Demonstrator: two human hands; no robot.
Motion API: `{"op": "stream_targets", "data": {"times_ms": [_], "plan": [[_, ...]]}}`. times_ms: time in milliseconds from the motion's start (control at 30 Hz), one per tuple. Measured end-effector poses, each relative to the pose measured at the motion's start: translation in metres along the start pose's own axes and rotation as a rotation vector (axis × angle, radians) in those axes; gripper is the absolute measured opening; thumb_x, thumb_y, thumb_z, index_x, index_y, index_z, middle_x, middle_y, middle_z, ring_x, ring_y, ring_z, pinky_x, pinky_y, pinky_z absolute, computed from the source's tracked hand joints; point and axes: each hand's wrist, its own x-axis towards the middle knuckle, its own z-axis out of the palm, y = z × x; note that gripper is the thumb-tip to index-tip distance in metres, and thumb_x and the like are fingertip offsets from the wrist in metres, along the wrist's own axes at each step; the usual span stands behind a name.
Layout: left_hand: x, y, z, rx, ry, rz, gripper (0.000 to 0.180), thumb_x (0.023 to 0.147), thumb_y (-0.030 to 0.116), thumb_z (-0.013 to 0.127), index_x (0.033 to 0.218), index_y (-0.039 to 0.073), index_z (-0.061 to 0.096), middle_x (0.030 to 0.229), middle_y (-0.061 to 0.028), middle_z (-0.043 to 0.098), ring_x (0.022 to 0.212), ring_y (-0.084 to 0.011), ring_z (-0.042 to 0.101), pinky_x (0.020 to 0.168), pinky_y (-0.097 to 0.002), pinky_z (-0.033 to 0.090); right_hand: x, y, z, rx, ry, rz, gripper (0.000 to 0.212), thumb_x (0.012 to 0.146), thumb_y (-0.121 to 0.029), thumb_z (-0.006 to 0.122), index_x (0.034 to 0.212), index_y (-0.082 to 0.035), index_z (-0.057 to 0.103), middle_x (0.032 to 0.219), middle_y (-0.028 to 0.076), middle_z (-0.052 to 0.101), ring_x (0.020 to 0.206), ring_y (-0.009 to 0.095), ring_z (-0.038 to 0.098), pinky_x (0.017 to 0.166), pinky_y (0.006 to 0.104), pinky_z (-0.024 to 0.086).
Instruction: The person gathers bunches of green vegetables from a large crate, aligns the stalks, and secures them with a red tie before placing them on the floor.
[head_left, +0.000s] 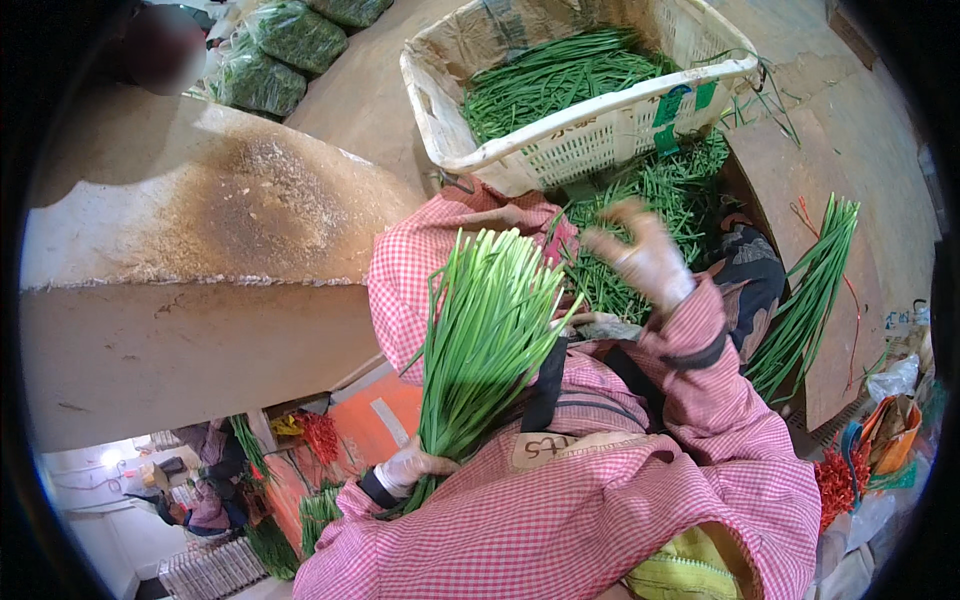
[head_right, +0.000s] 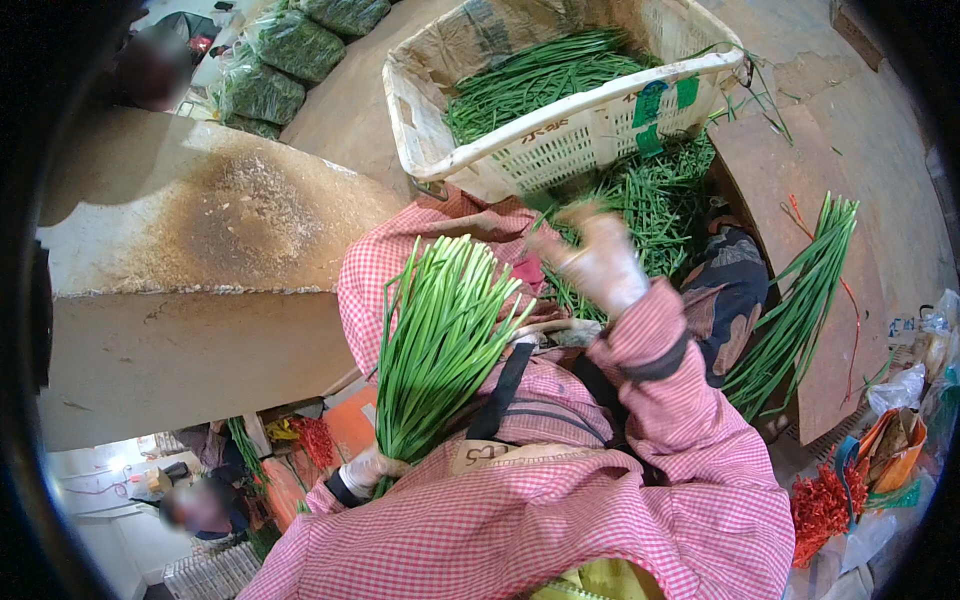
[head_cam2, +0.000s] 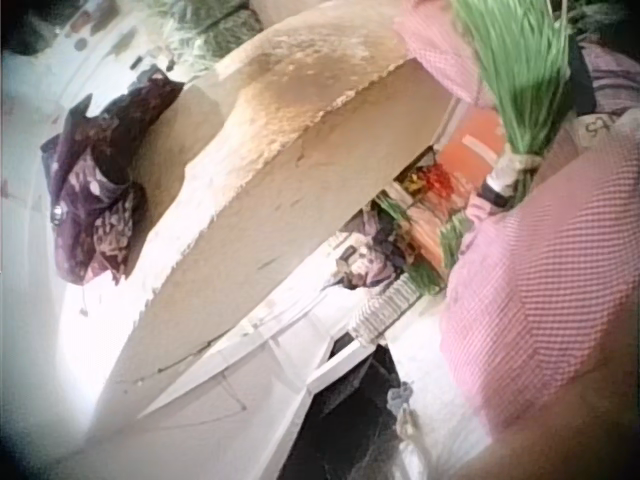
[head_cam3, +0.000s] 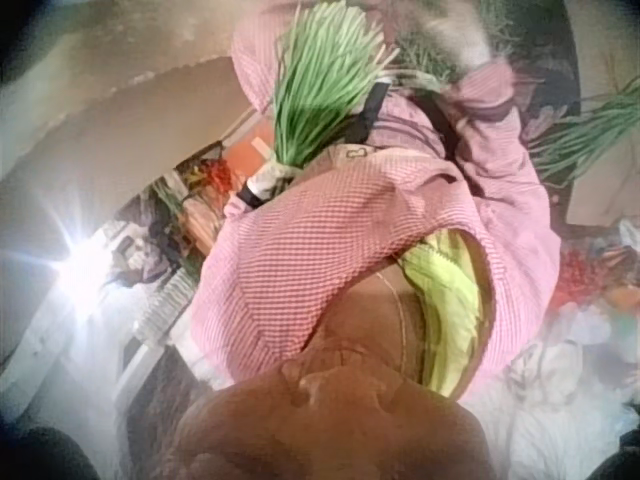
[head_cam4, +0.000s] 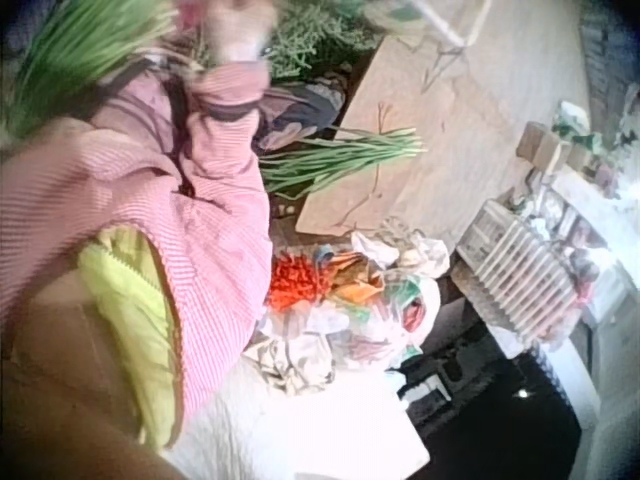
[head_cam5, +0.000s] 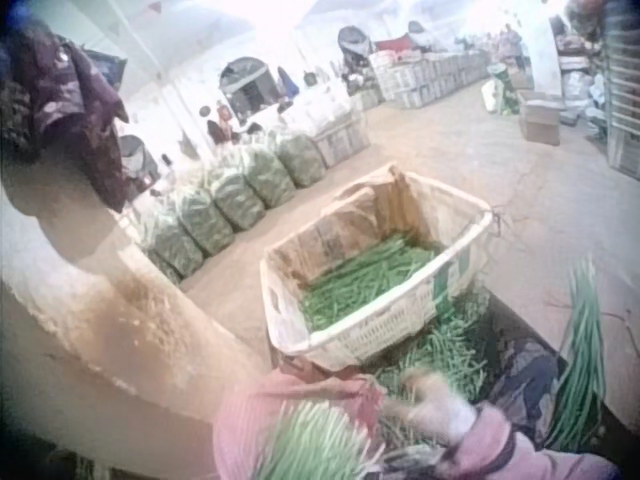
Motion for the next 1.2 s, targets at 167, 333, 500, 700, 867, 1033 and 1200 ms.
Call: {"op": "stream_targets", "data": {"times_ms": [167,333,500,700,867,1033,1200], "plan": [[-0.003,0.012,0.009,0.082,0.001,0.052,0.069,0.069,-0.008,0.064,0.132,0.002,0.038,0.123,-0.0074,0.051,0.108,-0.0184,0.049,0.092,-0.031,0.041,-0.021,-0.022,0.039,0.584,-0.265,0.139,0.015,0.081,-0.015,0.061,0.08,-0.003,0.069,0.09,0.012,0.066,0.082,0.019,0.06,0.079,0.0326,0.047],[-0.004,0.031,0.022,0.038,0.039,-0.003,0.069,0.068,-0.008,0.063,0.131,0.002,0.039,0.121,-0.0078,0.052,0.107,-0.0172,0.048,0.091,-0.0317,0.041,0.023,0.087,-0.056,0.387,0.493,0.186,0.032,0.088,-0.029,0.056,0.089,0.002,0.065,0.087,0.013,0.066,0.084,0.02,0.061,0.079,0.0313,0.047],[0.008,0.033,0.013,0.022,-0.082,0.118,0.055,0.07,-0.005,0.064,0.122,0.001,0.046,0.108,-0.0068,0.056,0.099,-0.0149,0.051,0.087,-0.0294,0.042,-0.013,0.075,-0.007,0.248,0.184,0.284,0.067,0.081,-0.051,0.059,0.12,0.003,0.051,0.118,0.019,0.056,0.109,0.026,0.053,0.092,0.0325,0.041],[0.015,0.032,0.019,0.196,-0.037,0.196,0.058,0.07,-0.004,0.065,0.123,0.003,0.046,0.111,-0.0051,0.056,0.101,-0.0145,0.05,0.089,-0.0295,0.042,-0.02,-0.005,0.03,0.812,-0.24,0.329,0.028,0.088,-0.028,0.057,0.095,-0.004,0.067,0.114,0.015,0.059,0.116,0.024,0.046,0.101,0.0338,0.031],[0.01,0.031,0.028,0.116,-0.006,0.154,0.063,0.069,-0.005,0.066,0.127,0.003,0.043,0.118,-0.0051,0.054,0.107,-0.0158,0.048,0.093,-0.0308,0.039,-0.002,0.051,0.0,0.98,0.231,0.175,0.015,0.083,-0.022,0.06,0.086,-0.009,0.068,0.103,0.004,0.063,0.094,0.015,0.055,0.082,0.0293,0.042],[0.006,0.027,0.022,0.162,-0.005,0.169,0.068,0.067,-0.004,0.067,0.13,0.002,0.041,0.124,-0.0066,0.051,0.112,-0.0173,0.046,0.097,-0.0322,0.035,0.013,0.073,-0.027,0.446,0.451,0.202,0.056,0.079,-0.029,0.069,0.122,0.0,0.049,0.113,0.011,0.058,0.103,0.019,0.053,0.09,0.0328,0.043],[0.016,0.012,0.013,0.33,-0.007,0.225,0.065,0.064,0.0,0.072,0.124,0.001,0.047,0.119,-0.0073,0.055,0.109,-0.0163,0.048,0.094,-0.0316,0.038,0.003,0.057,0.036,0.375,-0.584,0.054,0.049,0.084,-0.034,0.061,0.119,-0.002,0.053,0.108,0.014,0.061,0.097,0.022,0.056,0.088,0.0332,0.044]]}}
